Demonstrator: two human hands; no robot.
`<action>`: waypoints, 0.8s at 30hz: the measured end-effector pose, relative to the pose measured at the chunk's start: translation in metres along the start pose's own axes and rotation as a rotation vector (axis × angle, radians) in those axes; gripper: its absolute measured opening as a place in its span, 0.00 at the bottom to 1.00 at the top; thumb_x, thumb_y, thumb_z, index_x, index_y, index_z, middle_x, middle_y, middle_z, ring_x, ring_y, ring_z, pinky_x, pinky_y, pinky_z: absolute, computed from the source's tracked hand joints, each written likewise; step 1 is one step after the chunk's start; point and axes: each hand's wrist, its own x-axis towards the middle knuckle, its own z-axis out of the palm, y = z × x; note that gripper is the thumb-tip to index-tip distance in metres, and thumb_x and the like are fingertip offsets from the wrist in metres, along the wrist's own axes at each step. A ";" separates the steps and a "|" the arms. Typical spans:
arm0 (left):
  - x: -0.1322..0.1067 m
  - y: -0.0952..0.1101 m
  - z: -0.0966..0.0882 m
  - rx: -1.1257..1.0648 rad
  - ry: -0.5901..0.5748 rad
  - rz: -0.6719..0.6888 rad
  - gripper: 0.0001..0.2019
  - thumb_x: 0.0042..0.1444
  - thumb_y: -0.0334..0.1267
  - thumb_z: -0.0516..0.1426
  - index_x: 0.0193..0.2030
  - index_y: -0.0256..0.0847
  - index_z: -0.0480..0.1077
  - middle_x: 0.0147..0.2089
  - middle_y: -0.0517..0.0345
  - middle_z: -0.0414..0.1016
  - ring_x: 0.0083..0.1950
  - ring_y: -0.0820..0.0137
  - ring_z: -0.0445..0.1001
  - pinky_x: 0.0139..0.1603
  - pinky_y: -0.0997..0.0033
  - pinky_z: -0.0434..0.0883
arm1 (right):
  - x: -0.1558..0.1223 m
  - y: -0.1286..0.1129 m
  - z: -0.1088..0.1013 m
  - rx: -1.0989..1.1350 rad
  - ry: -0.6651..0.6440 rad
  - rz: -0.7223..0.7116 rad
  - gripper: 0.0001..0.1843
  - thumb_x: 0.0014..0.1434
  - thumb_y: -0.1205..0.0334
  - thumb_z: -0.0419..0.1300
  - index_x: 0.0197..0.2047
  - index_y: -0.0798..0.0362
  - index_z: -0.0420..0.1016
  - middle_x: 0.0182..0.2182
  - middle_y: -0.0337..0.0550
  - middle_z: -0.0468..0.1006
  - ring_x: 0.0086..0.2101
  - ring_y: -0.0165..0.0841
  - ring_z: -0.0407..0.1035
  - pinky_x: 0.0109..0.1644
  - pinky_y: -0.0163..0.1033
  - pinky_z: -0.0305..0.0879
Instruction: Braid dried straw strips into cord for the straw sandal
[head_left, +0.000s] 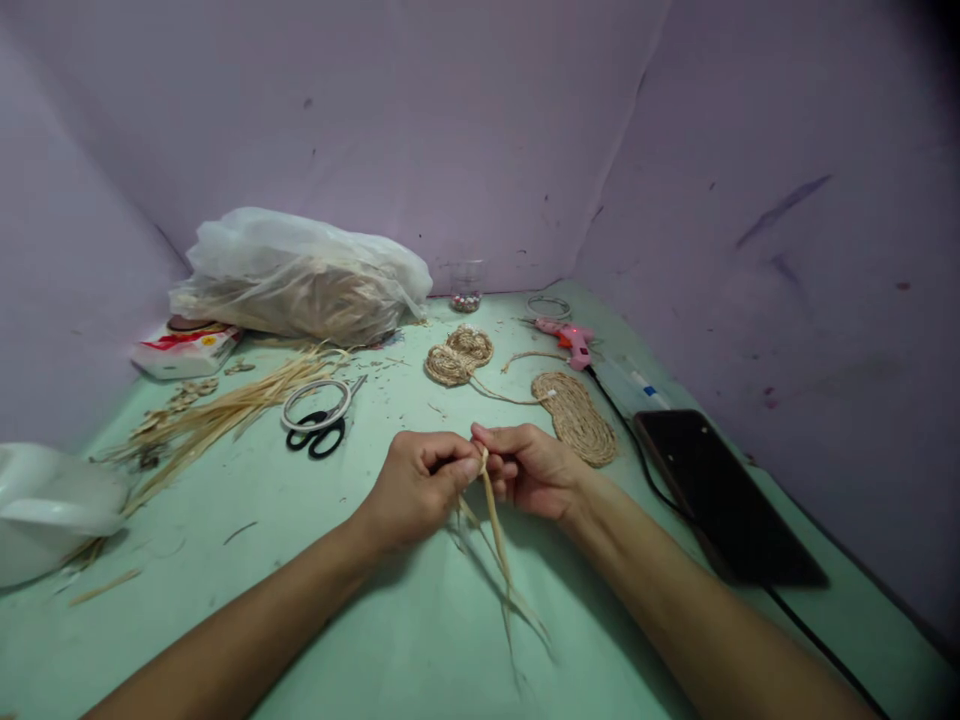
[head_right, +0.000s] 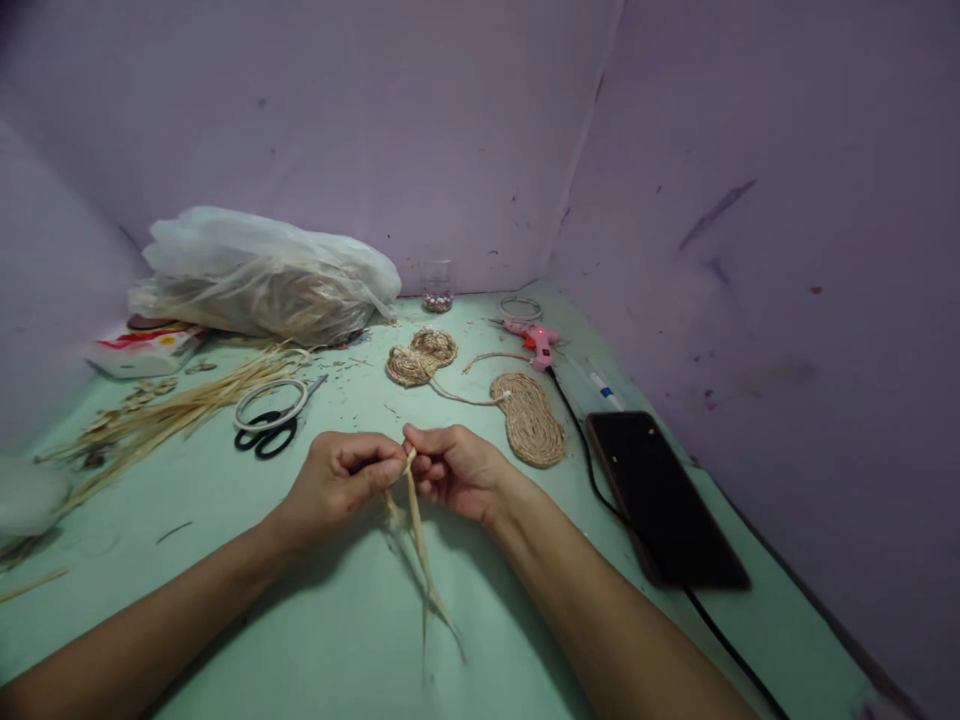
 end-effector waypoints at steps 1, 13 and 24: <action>0.003 -0.002 0.001 -0.046 0.046 -0.041 0.07 0.44 0.34 0.55 0.21 0.34 0.69 0.22 0.56 0.71 0.27 0.72 0.68 0.30 0.74 0.65 | 0.000 0.001 0.001 -0.029 0.012 -0.076 0.14 0.52 0.61 0.54 0.19 0.59 0.66 0.12 0.33 0.61 0.13 0.19 0.53 0.18 0.25 0.53; 0.017 -0.021 0.003 -0.082 0.314 -0.203 0.08 0.38 0.35 0.56 0.17 0.33 0.64 0.14 0.65 0.59 0.17 0.81 0.54 0.18 0.79 0.54 | -0.009 0.002 0.015 -0.227 0.071 -0.199 0.08 0.50 0.59 0.55 0.25 0.56 0.66 0.18 0.37 0.66 0.19 0.25 0.60 0.26 0.32 0.58; 0.018 -0.024 0.002 -0.015 0.299 -0.250 0.06 0.37 0.34 0.54 0.15 0.35 0.63 0.12 0.65 0.58 0.16 0.81 0.51 0.17 0.79 0.49 | 0.001 0.007 0.009 -0.655 0.282 -0.498 0.09 0.44 0.61 0.57 0.19 0.57 0.67 0.16 0.35 0.65 0.17 0.22 0.52 0.21 0.30 0.46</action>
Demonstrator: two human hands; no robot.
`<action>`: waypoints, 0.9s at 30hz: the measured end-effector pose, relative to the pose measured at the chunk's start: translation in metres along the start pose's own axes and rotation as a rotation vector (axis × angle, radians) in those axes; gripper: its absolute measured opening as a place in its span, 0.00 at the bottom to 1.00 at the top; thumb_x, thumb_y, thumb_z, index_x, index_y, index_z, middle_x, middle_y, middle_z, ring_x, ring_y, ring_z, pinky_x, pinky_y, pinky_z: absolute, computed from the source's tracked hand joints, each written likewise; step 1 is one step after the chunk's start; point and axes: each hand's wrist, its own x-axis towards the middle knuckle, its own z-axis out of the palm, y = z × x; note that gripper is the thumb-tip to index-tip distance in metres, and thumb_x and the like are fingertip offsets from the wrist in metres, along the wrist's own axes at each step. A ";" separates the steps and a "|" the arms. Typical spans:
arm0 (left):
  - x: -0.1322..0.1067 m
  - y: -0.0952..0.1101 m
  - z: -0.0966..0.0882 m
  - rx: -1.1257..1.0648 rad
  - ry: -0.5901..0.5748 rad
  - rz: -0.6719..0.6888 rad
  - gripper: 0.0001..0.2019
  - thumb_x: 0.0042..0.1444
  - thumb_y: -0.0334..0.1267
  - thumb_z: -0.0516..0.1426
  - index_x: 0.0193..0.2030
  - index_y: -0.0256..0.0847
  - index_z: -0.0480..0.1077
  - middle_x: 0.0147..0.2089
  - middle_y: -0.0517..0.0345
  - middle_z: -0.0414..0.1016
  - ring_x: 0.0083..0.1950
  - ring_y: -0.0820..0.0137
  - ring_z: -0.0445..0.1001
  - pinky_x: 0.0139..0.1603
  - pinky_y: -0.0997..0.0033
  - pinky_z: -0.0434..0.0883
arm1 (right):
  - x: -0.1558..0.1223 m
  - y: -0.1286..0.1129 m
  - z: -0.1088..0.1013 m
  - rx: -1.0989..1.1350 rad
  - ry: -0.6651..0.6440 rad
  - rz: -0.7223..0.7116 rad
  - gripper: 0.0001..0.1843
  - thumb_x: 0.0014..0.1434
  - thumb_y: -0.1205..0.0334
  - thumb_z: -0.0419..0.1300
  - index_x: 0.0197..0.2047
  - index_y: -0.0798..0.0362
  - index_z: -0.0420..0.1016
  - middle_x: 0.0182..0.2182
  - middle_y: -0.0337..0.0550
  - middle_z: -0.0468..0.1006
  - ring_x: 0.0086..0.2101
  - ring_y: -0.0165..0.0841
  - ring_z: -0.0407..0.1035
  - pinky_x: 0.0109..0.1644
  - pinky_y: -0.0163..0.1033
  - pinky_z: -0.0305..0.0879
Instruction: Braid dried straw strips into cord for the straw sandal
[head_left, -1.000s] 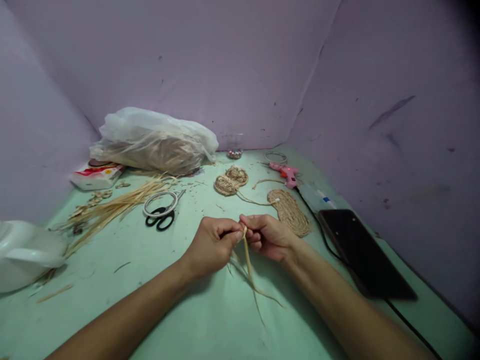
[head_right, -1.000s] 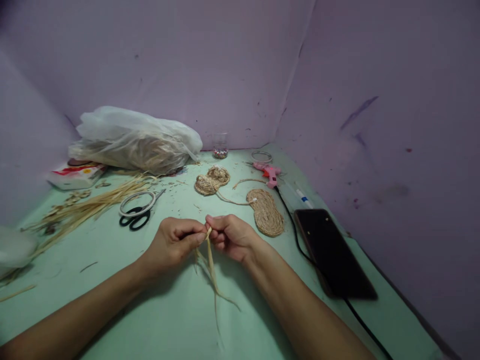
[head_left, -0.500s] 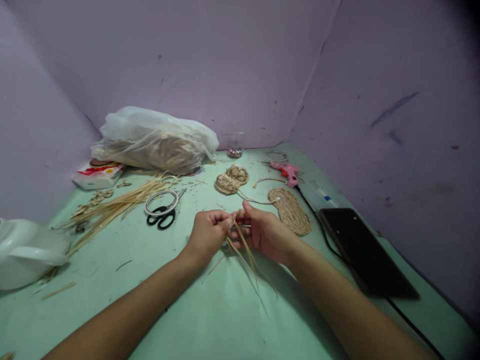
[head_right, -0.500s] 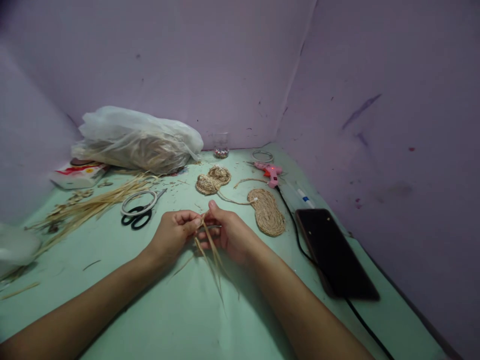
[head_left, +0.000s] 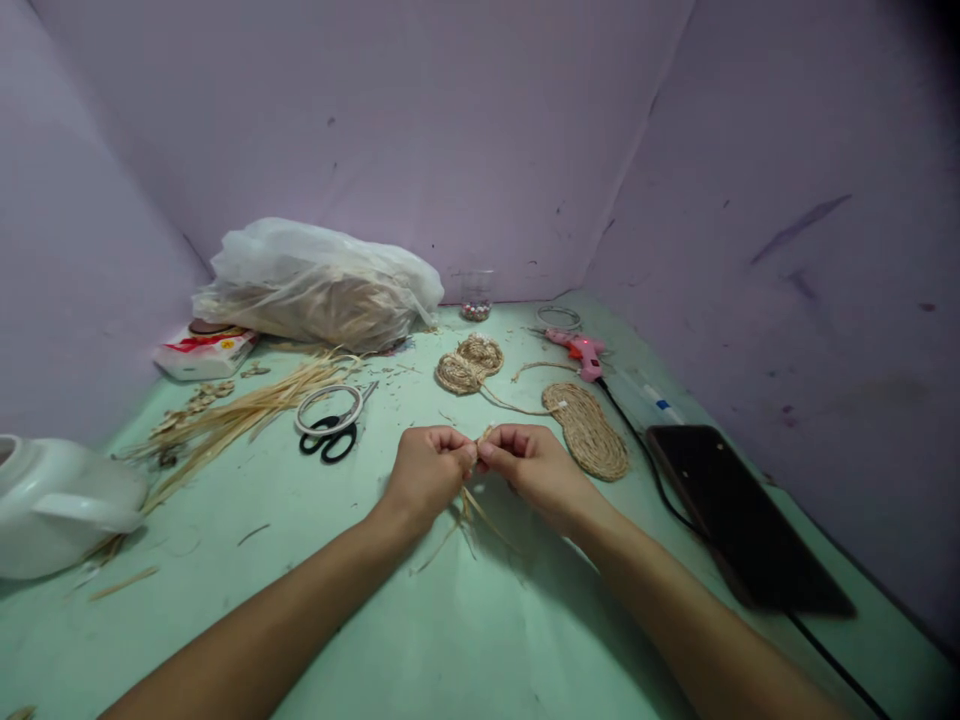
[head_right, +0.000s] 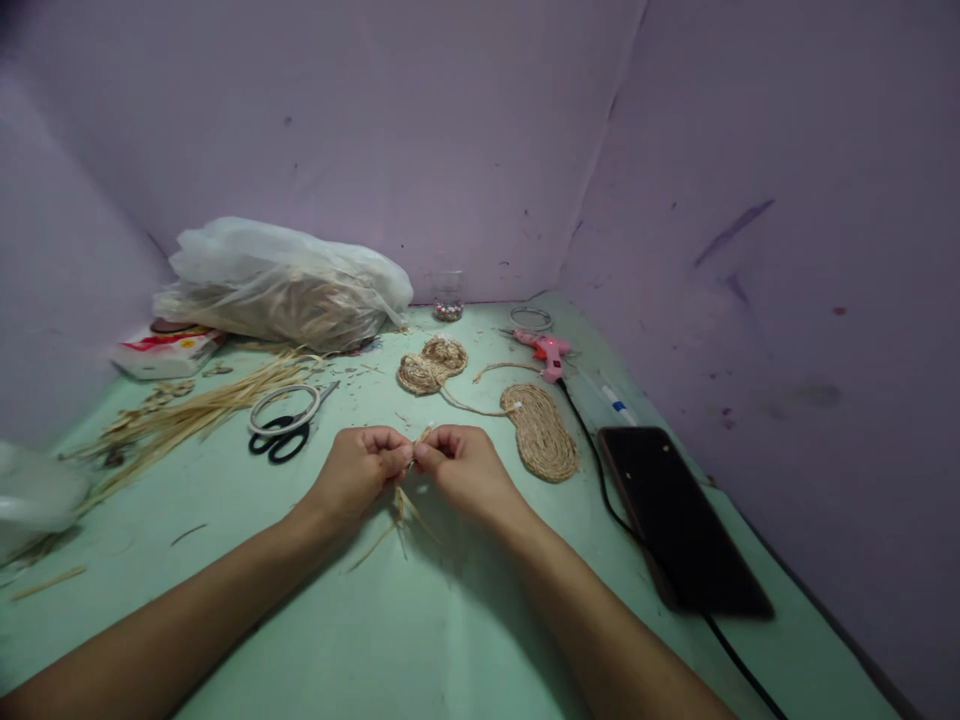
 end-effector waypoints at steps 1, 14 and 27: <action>0.001 0.000 -0.001 0.003 -0.002 -0.007 0.06 0.37 0.34 0.55 0.15 0.35 0.63 0.13 0.65 0.59 0.15 0.81 0.51 0.17 0.79 0.49 | 0.001 0.001 0.000 0.000 0.008 -0.018 0.09 0.44 0.61 0.58 0.19 0.57 0.68 0.16 0.36 0.66 0.18 0.22 0.54 0.22 0.31 0.48; -0.020 0.011 -0.003 0.989 0.132 0.563 0.10 0.50 0.34 0.48 0.25 0.38 0.70 0.26 0.54 0.71 0.26 0.71 0.66 0.26 0.73 0.58 | 0.010 0.017 0.003 0.157 0.225 -0.015 0.07 0.41 0.62 0.60 0.18 0.56 0.67 0.16 0.38 0.70 0.20 0.25 0.61 0.27 0.32 0.55; -0.032 0.012 0.001 1.128 -0.168 0.732 0.10 0.48 0.30 0.48 0.31 0.34 0.70 0.28 0.49 0.72 0.27 0.67 0.69 0.27 0.68 0.65 | 0.004 0.009 0.005 0.413 0.181 0.218 0.08 0.38 0.64 0.62 0.21 0.57 0.66 0.14 0.32 0.65 0.12 0.18 0.45 0.15 0.29 0.36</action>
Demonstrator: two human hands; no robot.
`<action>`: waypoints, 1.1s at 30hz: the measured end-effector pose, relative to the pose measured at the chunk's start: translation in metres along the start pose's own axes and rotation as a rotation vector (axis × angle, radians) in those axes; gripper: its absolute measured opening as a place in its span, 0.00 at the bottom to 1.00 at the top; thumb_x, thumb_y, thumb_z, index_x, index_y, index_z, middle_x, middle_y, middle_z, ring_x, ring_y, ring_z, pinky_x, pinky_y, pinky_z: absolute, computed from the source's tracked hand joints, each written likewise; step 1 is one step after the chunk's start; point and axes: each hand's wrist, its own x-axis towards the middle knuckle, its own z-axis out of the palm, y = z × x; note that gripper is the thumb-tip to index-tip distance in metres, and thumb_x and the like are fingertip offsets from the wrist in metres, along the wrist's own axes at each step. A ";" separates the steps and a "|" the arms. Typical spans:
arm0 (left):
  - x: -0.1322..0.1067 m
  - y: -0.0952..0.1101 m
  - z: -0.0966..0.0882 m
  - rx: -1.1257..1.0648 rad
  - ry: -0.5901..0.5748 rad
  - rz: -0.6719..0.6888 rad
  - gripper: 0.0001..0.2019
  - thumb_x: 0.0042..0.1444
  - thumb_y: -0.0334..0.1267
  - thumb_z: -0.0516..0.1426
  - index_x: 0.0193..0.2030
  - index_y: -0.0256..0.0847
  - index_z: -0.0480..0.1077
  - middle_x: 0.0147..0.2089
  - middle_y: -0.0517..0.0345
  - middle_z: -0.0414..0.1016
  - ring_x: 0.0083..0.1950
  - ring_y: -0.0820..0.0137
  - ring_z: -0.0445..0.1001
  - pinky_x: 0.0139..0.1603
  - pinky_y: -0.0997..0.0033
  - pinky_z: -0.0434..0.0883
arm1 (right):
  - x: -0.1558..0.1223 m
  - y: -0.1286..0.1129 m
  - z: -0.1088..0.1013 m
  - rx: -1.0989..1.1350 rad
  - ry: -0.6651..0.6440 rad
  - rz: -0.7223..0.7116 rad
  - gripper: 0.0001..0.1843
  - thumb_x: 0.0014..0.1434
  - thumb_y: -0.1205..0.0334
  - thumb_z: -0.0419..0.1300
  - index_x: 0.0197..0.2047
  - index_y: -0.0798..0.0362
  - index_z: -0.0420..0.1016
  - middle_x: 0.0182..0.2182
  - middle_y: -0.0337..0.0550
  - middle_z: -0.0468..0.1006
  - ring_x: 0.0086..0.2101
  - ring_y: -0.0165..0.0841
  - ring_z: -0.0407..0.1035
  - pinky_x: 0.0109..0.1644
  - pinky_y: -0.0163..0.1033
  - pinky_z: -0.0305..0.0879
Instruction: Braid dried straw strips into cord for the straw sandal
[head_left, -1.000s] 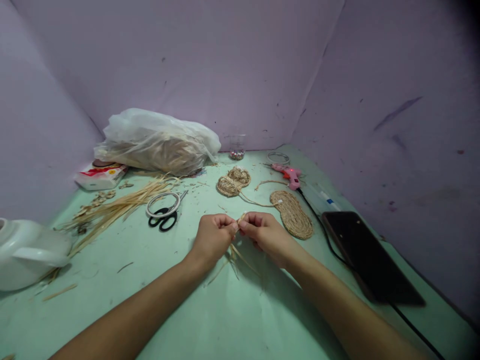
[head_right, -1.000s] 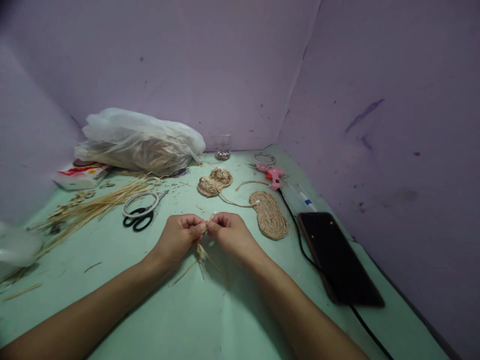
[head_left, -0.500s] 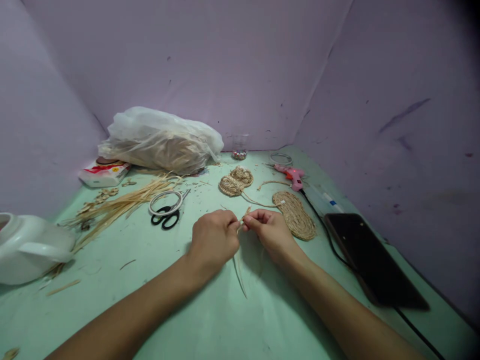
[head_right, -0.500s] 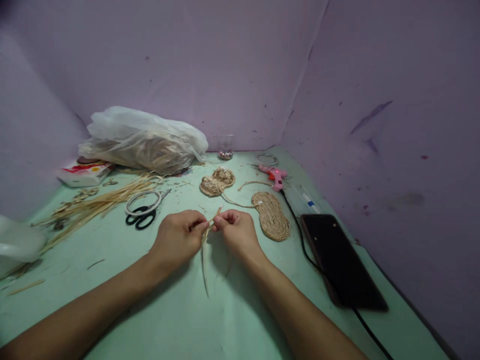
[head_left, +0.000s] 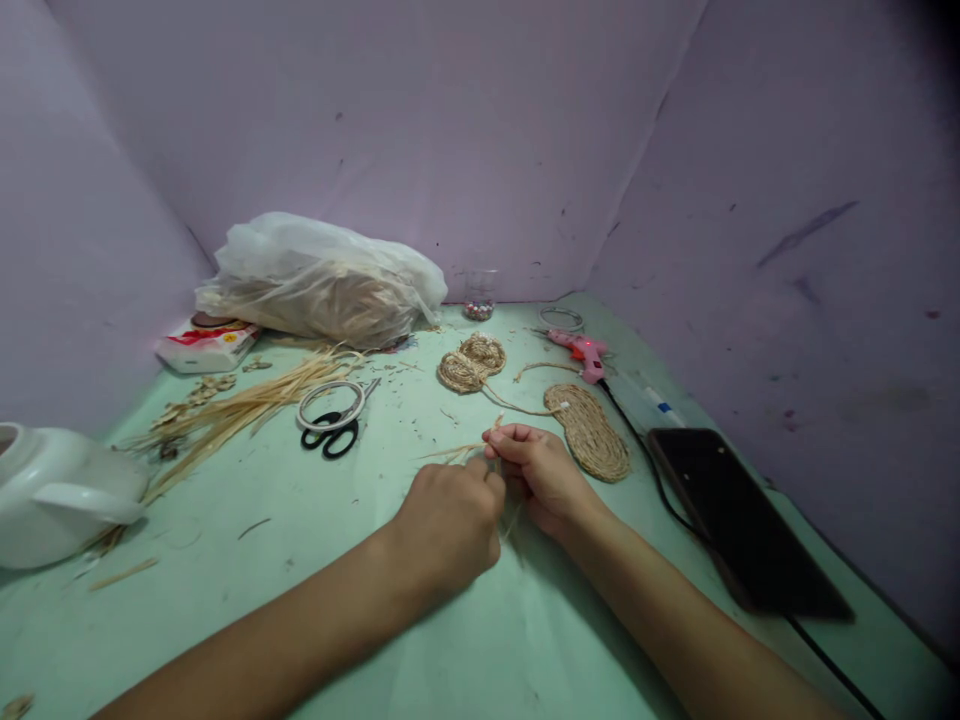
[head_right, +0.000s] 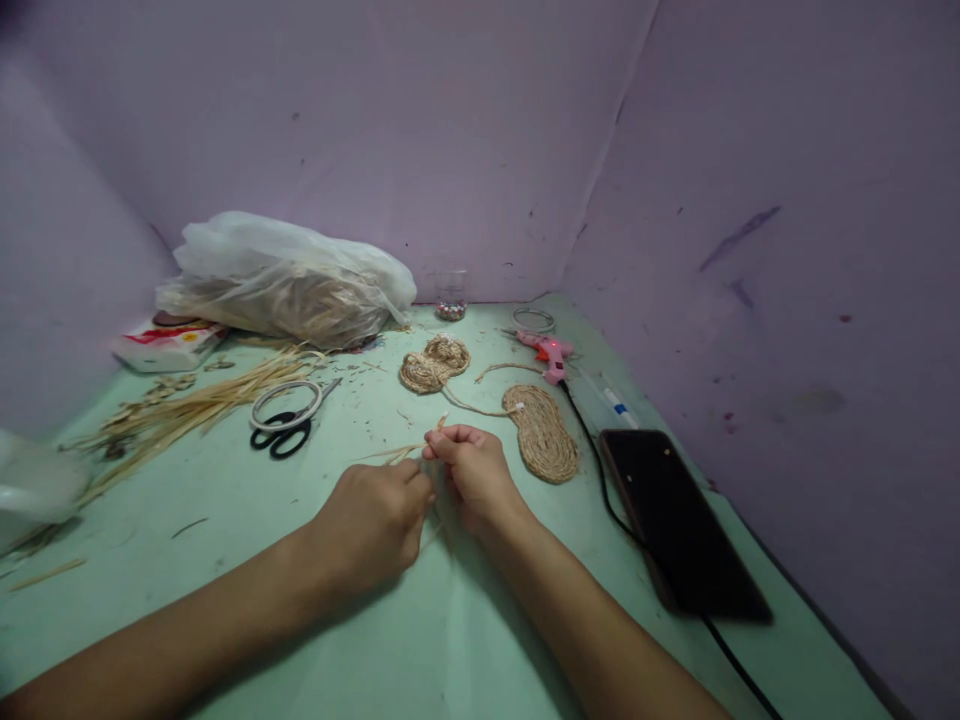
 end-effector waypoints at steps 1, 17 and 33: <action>0.002 -0.001 -0.006 -0.135 0.047 -0.101 0.09 0.48 0.31 0.49 0.29 0.35 0.70 0.28 0.51 0.72 0.28 0.68 0.69 0.28 0.69 0.65 | 0.000 0.000 0.000 -0.016 -0.005 -0.012 0.08 0.38 0.64 0.62 0.21 0.57 0.66 0.13 0.32 0.64 0.12 0.18 0.45 0.15 0.29 0.36; 0.021 -0.032 -0.013 -1.246 -0.180 -0.847 0.03 0.37 0.29 0.56 0.19 0.30 0.69 0.17 0.58 0.68 0.13 0.80 0.59 0.11 0.79 0.56 | -0.008 0.003 0.007 -0.106 -0.135 -0.107 0.09 0.38 0.63 0.63 0.22 0.59 0.69 0.17 0.39 0.72 0.20 0.24 0.63 0.25 0.30 0.55; 0.022 -0.040 -0.003 -1.068 -0.088 -0.723 0.03 0.32 0.27 0.53 0.14 0.34 0.65 0.10 0.65 0.57 0.14 0.81 0.51 0.18 0.78 0.50 | -0.001 0.003 -0.002 -0.517 -0.126 -0.270 0.08 0.43 0.60 0.58 0.25 0.57 0.70 0.17 0.37 0.69 0.18 0.24 0.58 0.21 0.30 0.50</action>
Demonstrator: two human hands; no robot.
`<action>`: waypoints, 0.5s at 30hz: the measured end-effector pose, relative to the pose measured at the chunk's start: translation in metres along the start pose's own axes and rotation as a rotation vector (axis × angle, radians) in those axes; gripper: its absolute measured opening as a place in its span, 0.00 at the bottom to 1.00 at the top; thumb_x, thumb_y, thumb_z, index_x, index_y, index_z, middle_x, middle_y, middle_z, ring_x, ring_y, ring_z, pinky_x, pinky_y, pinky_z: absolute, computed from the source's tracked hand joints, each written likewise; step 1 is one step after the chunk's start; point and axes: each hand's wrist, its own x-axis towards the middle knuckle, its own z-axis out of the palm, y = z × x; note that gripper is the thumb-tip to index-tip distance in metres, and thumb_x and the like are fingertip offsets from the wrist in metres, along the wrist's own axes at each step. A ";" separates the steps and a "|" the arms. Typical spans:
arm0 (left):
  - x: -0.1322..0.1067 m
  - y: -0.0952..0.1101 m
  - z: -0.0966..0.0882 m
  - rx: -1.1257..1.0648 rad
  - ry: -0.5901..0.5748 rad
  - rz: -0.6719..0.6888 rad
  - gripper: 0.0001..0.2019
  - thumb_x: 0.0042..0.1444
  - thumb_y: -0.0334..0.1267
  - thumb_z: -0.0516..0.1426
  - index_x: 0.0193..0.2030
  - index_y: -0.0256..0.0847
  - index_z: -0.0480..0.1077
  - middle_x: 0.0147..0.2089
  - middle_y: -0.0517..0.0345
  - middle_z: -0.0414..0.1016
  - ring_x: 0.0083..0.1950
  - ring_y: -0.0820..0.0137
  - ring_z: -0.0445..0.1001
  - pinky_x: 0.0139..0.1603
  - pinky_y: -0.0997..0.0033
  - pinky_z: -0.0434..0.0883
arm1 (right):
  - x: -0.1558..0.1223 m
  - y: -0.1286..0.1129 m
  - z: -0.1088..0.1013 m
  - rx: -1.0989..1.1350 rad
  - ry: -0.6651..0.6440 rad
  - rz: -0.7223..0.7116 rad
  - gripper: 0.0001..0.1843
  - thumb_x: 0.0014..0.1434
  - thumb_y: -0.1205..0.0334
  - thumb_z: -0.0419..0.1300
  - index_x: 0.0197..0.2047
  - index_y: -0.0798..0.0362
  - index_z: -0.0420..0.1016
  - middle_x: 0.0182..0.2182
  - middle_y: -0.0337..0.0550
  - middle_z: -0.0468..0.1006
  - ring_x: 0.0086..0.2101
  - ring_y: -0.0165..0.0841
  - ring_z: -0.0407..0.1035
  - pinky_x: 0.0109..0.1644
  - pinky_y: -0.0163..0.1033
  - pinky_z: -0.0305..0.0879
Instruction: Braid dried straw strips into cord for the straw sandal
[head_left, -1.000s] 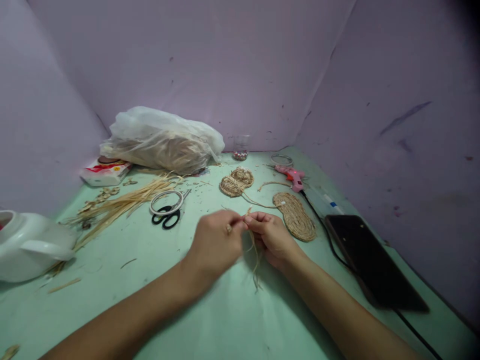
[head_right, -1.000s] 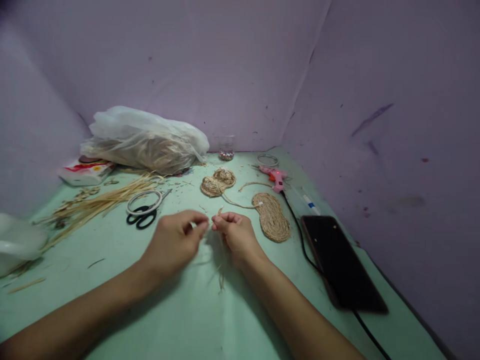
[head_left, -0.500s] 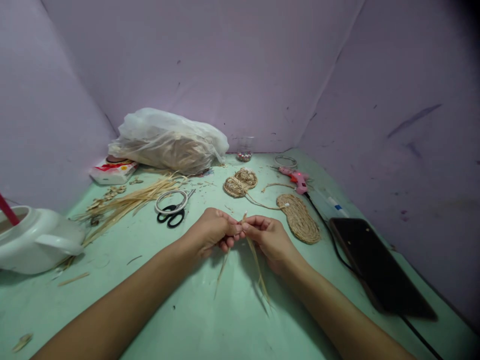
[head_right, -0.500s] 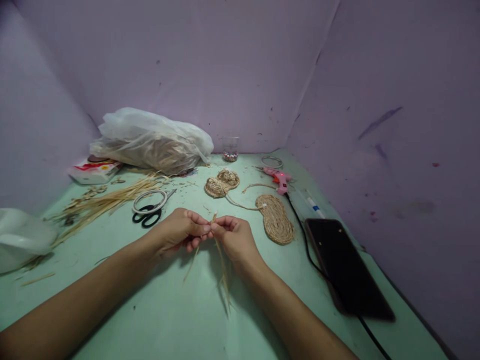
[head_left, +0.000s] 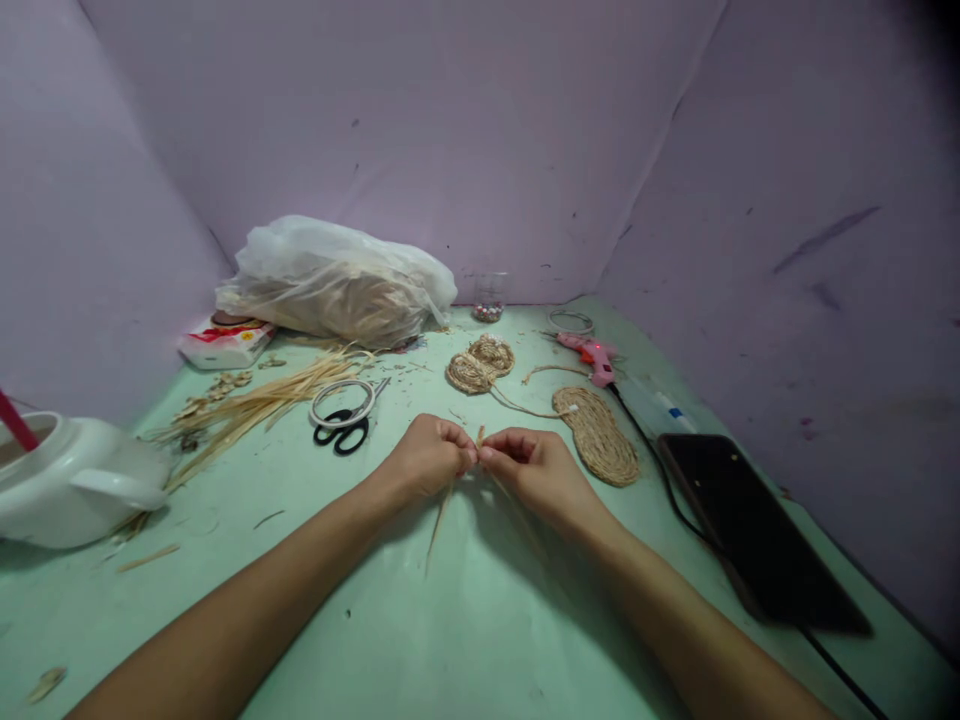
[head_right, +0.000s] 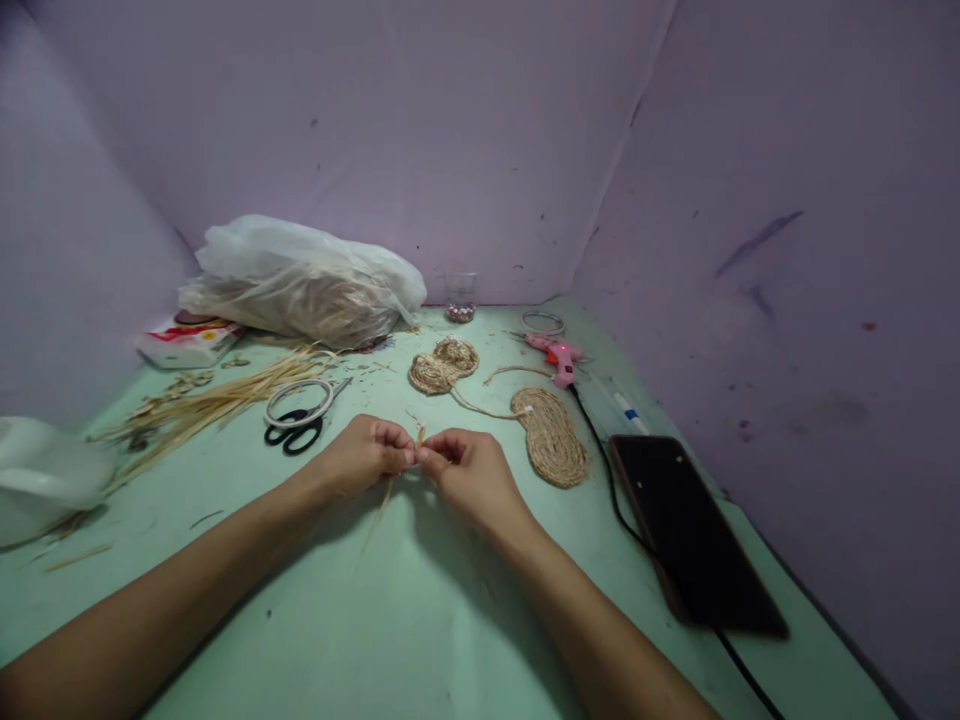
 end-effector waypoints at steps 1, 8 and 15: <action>0.001 -0.001 0.000 -0.009 0.035 0.002 0.02 0.32 0.28 0.53 0.14 0.34 0.65 0.10 0.65 0.58 0.14 0.81 0.51 0.18 0.78 0.50 | 0.000 -0.001 -0.002 -0.084 0.015 -0.007 0.09 0.44 0.59 0.58 0.24 0.58 0.71 0.16 0.37 0.68 0.17 0.23 0.57 0.21 0.30 0.50; -0.001 -0.005 0.011 -0.081 0.227 -0.002 0.02 0.32 0.28 0.53 0.15 0.35 0.65 0.13 0.61 0.63 0.17 0.79 0.57 0.19 0.77 0.54 | -0.014 -0.009 0.001 -0.480 0.139 -0.209 0.11 0.49 0.60 0.54 0.24 0.56 0.73 0.18 0.39 0.71 0.19 0.25 0.60 0.22 0.30 0.52; -0.005 0.001 0.019 -0.371 0.294 -0.123 0.04 0.30 0.25 0.50 0.16 0.36 0.62 0.13 0.64 0.62 0.13 0.82 0.49 0.15 0.78 0.45 | -0.026 0.003 0.018 -1.086 0.206 -0.697 0.10 0.49 0.71 0.51 0.25 0.56 0.73 0.19 0.43 0.72 0.19 0.27 0.60 0.22 0.34 0.45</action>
